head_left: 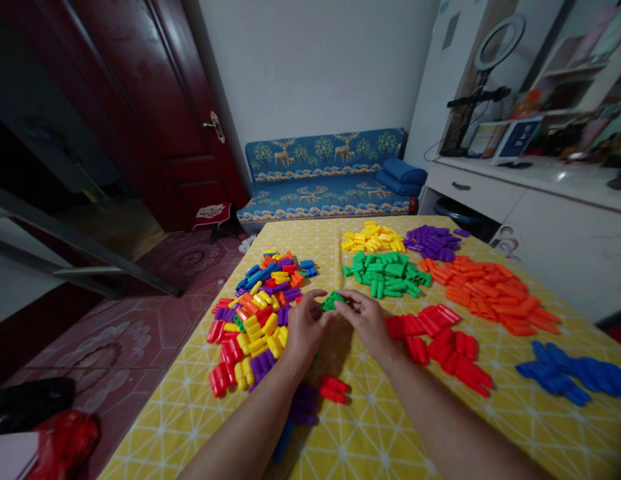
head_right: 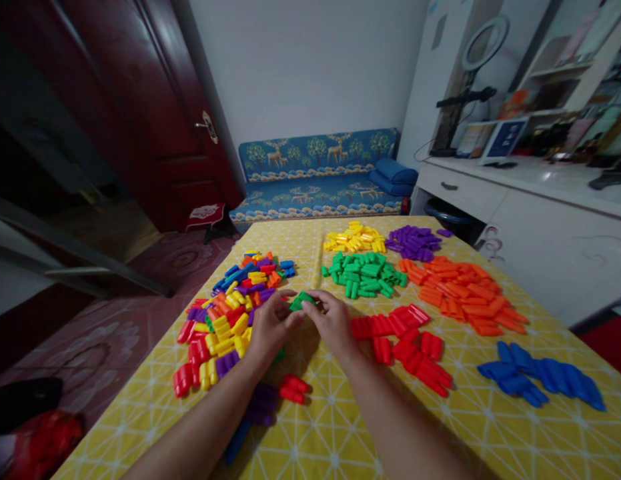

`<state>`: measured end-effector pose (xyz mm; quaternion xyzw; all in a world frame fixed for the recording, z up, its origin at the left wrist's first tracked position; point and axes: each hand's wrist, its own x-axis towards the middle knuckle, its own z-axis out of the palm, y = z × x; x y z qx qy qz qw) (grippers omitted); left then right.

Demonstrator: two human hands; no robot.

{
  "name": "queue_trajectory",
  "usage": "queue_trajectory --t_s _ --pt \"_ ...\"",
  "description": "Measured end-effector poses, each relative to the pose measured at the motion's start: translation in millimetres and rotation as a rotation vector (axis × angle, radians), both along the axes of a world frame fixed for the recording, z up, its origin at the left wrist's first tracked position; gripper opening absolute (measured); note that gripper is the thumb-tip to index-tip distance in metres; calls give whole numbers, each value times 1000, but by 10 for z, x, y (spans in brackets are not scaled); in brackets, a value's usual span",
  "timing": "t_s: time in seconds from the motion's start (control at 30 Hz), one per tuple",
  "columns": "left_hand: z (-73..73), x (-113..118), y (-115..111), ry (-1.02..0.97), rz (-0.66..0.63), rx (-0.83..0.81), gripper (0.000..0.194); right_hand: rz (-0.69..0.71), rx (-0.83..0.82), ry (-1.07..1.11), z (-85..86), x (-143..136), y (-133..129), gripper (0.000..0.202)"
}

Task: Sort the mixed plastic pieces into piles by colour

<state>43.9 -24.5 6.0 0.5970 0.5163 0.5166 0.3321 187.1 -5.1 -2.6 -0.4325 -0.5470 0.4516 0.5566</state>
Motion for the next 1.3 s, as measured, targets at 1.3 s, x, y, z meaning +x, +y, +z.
queue_trajectory --t_s 1.3 --pt "685 -368 479 129 71 162 33 35 9 -162 -230 -216 -59 13"
